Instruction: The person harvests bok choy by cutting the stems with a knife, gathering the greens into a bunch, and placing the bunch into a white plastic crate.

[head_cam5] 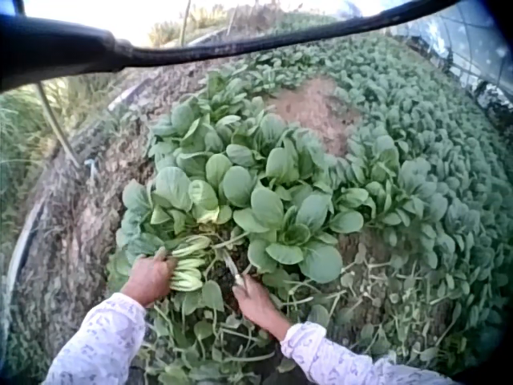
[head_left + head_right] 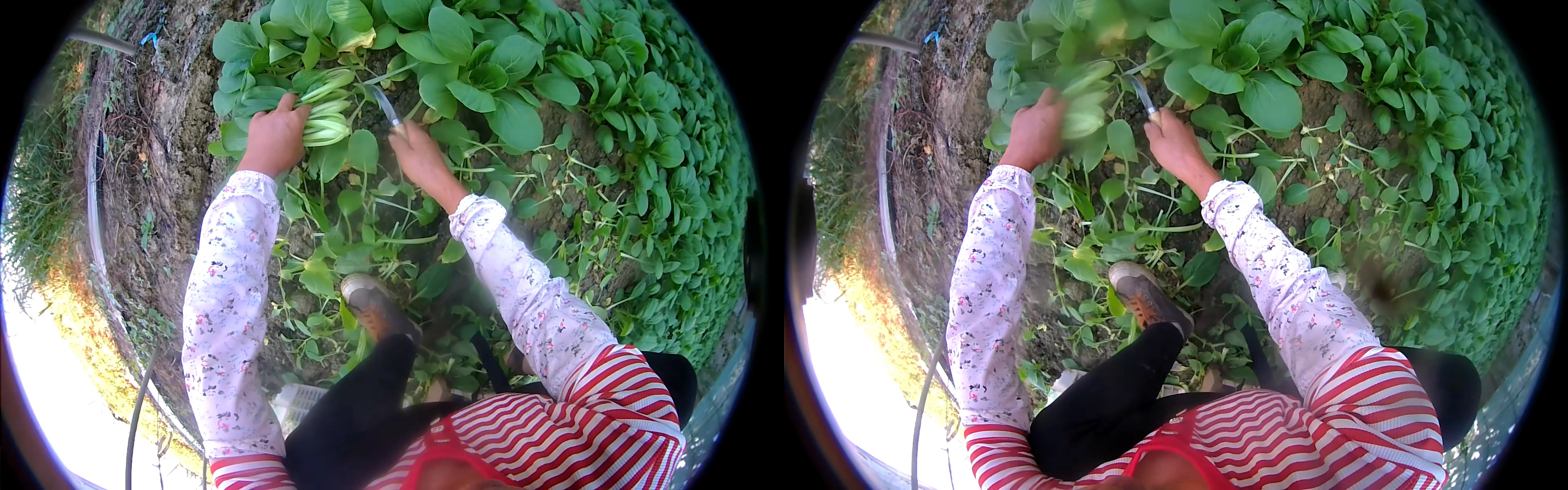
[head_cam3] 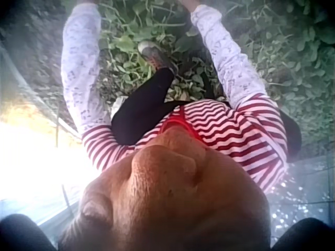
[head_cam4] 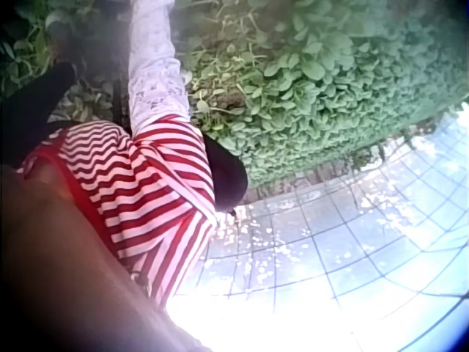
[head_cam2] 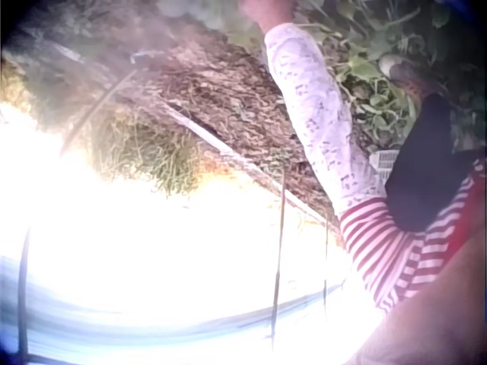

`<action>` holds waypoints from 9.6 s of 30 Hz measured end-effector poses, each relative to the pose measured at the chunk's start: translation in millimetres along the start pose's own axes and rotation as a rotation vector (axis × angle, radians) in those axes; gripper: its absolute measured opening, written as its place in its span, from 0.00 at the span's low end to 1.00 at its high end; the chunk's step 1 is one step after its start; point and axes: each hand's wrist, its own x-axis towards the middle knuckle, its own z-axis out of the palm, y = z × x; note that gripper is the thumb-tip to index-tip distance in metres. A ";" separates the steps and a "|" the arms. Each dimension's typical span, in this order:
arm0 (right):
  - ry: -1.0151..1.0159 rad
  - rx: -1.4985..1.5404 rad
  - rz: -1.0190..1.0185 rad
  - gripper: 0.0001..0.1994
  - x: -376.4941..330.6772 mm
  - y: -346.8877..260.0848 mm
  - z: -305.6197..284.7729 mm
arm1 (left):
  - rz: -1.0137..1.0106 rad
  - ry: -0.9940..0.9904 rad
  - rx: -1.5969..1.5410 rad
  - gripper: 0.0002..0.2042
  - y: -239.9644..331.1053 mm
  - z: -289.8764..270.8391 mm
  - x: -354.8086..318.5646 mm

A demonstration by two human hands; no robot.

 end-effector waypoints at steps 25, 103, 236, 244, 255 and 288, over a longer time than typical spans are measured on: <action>-0.257 0.660 -0.138 0.24 -20.2 -92.8 -30.1 | -0.110 -0.159 -1.017 0.31 10.7 -112.6 -95.6; -0.270 -0.349 -0.014 0.16 98.3 -46.0 -3.6 | 0.019 0.104 0.162 0.16 -44.5 9.6 18.5; -0.724 0.102 0.385 0.11 133.4 -86.9 57.0 | 0.048 -0.237 0.456 0.07 -125.6 14.3 27.4; -0.338 -0.170 0.011 0.22 115.7 -76.4 72.6 | -0.012 -0.287 0.404 0.06 -119.8 5.3 20.6; -0.333 -0.480 -0.354 0.14 123.4 -73.8 104.5 | -0.025 -0.272 0.363 0.05 -119.3 6.9 24.3; -0.135 0.419 -0.486 0.21 -186.1 -235.7 -128.7 | -0.179 0.358 -1.970 0.39 141.8 -199.5 -253.8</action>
